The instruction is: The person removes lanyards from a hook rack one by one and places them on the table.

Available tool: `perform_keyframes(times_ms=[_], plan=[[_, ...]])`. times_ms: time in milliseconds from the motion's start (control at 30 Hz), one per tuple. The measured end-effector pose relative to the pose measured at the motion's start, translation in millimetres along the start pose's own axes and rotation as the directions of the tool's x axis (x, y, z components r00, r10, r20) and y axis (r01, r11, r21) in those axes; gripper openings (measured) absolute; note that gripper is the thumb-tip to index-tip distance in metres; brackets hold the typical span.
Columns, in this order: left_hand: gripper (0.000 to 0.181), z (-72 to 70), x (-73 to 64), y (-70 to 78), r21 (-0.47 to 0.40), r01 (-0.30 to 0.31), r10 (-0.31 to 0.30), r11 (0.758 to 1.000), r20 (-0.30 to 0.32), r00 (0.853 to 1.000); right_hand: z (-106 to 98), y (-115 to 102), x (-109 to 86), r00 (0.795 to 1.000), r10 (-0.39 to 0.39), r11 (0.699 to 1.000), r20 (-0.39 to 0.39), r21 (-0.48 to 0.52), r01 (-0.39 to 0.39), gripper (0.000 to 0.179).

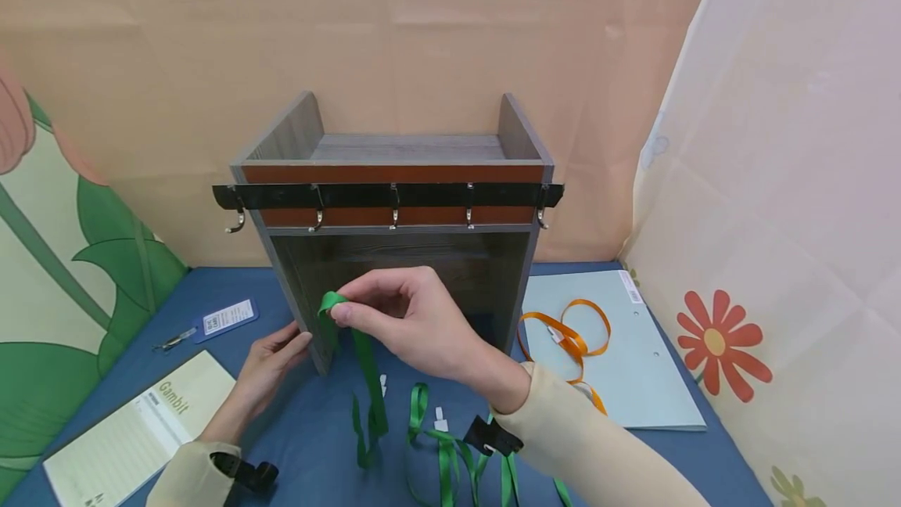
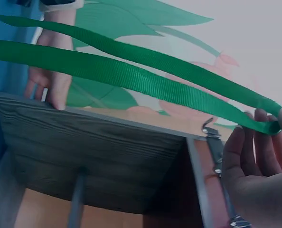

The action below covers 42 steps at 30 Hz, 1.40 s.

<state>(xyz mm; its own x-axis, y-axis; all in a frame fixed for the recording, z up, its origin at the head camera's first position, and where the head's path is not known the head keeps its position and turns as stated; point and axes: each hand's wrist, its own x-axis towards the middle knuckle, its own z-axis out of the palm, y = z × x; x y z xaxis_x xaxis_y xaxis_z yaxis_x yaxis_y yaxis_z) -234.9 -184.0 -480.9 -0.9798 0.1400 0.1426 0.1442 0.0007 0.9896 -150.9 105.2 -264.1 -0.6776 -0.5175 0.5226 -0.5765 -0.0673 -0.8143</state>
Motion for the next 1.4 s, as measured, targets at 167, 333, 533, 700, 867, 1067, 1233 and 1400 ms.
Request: perform_keyframes(times_ms=[167,333,533,700,867,1067,1233,1400], plan=[[0.055,0.4,-0.3,0.3,0.001,-0.005,0.005,1.000,-0.001,1.000,4,16,-8.9,0.998,0.051,0.998,-0.042,-0.033,-0.053,0.015],[0.055,-0.1,0.1,0.0,0.004,-0.008,0.008,1.000,0.003,1.000,12,35,-14.1,0.992,0.105,0.994,-0.073,0.017,-0.105,0.014],[0.056,1.2,0.3,-0.7,-0.008,0.012,-0.012,1.000,0.002,1.000,19,53,-24.5,0.985,0.159,0.987,-0.067,0.035,-0.156,0.016],[0.055,0.5,0.2,-0.1,-0.001,0.022,-0.022,1.000,0.000,1.000,30,71,-35.3,0.969,0.238,0.971,-0.065,0.047,-0.235,0.014],[0.056,0.6,0.3,0.5,0.012,0.019,-0.019,1.000,0.004,1.000,44,87,-45.1,0.931,0.357,0.934,-0.074,-0.003,-0.358,0.012],[0.057,0.9,0.6,-0.3,0.005,0.013,-0.013,1.000,-0.003,1.000,53,133,-57.1,0.883,0.453,0.887,-0.126,-0.040,-0.460,0.010],[0.056,2.1,1.0,0.0,0.009,0.007,-0.007,1.000,-0.004,1.000,58,161,-65.2,0.876,0.467,0.879,-0.122,-0.043,-0.474,0.010],[0.057,1.7,1.0,1.0,0.006,0.008,-0.008,1.000,0.005,1.000,62,172,-71.2,0.885,0.463,0.883,-0.046,-0.061,-0.466,0.011]])
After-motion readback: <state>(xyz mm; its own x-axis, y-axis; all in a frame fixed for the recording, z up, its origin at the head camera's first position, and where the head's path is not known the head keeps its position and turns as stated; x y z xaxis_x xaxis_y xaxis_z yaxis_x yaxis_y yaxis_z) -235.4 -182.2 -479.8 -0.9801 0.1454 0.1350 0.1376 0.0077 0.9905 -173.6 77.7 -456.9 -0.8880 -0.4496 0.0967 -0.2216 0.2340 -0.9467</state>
